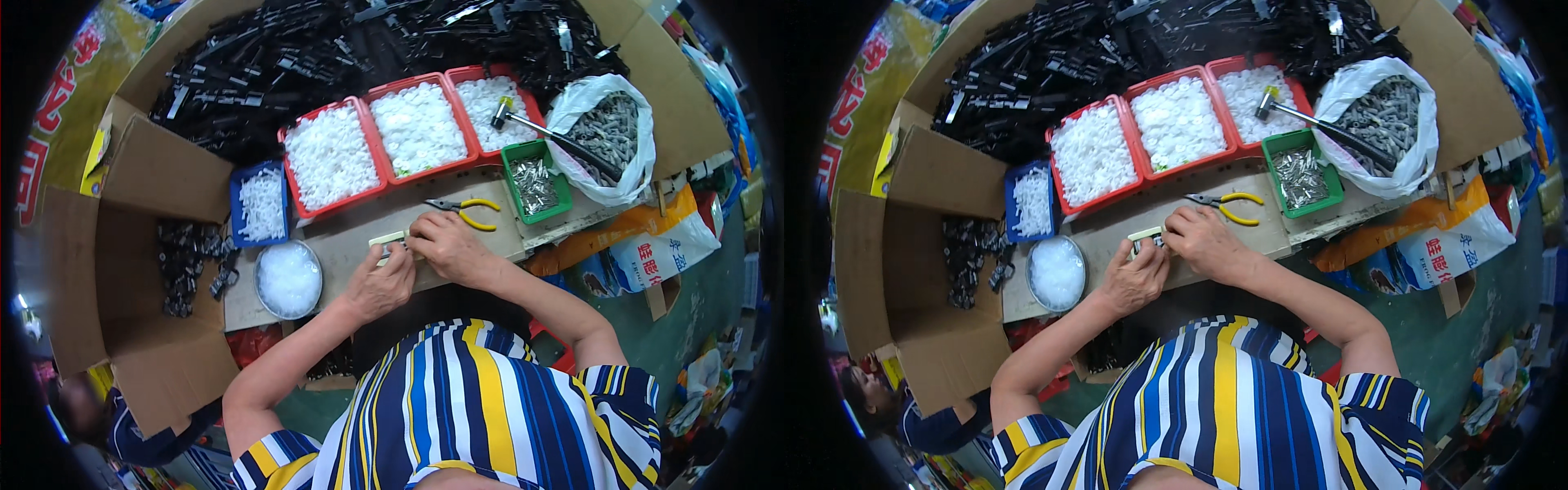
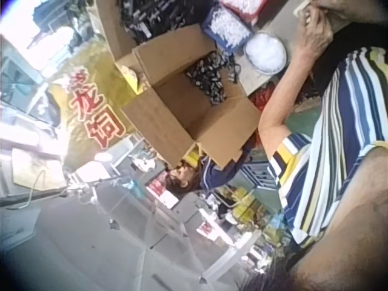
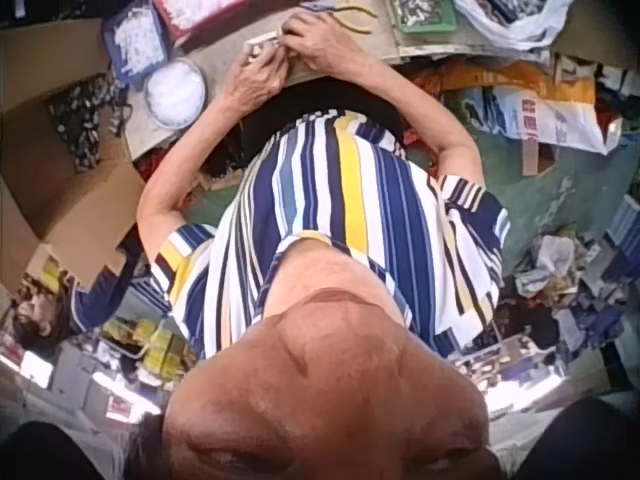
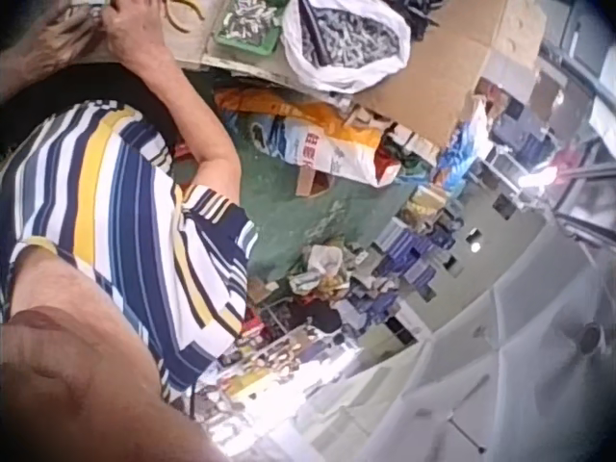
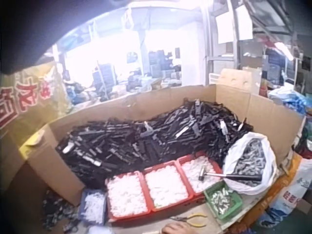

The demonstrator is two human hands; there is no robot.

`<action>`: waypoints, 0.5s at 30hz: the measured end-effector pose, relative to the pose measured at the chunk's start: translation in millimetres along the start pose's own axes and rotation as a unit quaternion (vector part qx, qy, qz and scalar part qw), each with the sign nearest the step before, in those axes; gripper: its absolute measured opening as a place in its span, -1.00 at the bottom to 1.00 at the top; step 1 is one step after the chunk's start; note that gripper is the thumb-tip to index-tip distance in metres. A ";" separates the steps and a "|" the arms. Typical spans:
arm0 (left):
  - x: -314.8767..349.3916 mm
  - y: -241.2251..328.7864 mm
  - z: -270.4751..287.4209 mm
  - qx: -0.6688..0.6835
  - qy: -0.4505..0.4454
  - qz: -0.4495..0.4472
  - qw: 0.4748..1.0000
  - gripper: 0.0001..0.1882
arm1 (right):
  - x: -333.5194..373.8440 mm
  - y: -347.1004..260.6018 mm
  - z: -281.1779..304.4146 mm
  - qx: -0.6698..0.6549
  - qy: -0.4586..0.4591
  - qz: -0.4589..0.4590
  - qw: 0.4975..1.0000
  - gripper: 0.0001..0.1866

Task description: The person assembles small lock mechanisms at a workbench. They place a black lock body into a wooden jig, insert a metal pin, and strike it with a hammer. The person then inserts a white plastic component into the lock body and secures it with a metal clip using pliers. The process is repeated for multiple units, with finished locks being placed into a cardboard box.

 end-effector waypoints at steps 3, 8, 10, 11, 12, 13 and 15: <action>1.7 2.2 -2.6 0.059 0.001 0.050 0.997 -0.67 | 4.6 2.5 7.2 -0.035 0.021 -0.017 0.999 -0.74; 8.6 6.8 -6.5 0.129 -0.009 0.128 0.983 -0.62 | 10.7 39.7 66.2 -0.041 0.132 -0.047 0.989 -0.74; 12.0 5.5 -3.2 0.156 -0.005 0.140 0.978 -0.64 | 23.0 60.6 110.3 -0.021 0.167 -0.143 0.975 -0.83; 10.2 5.3 -0.7 0.164 -0.001 0.141 0.976 -0.64 | 33.2 72.5 126.7 -0.010 0.171 -0.181 0.968 -0.87; 8.4 3.9 1.2 0.170 0.003 0.144 0.975 -0.65 | 43.2 79.9 137.4 0.000 0.170 -0.219 0.961 -0.88; 6.0 0.9 3.2 0.178 0.008 0.141 0.974 -0.65 | 53.6 85.1 141.8 -0.016 0.135 -0.280 0.950 -0.89; -2.4 -6.9 8.3 0.196 0.021 0.132 0.971 -0.66 | 80.3 98.4 133.7 0.036 0.066 -0.270 0.960 -0.89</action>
Point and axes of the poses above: each hand's wrist, its own x-axis away from the middle knuckle, its own z-axis out of the back of the hand, y = z × x, the point moved 1 cm from there along -x, towards the middle knuckle, and after that the axes turned 2 degrees about x, right-handed, at the moved point
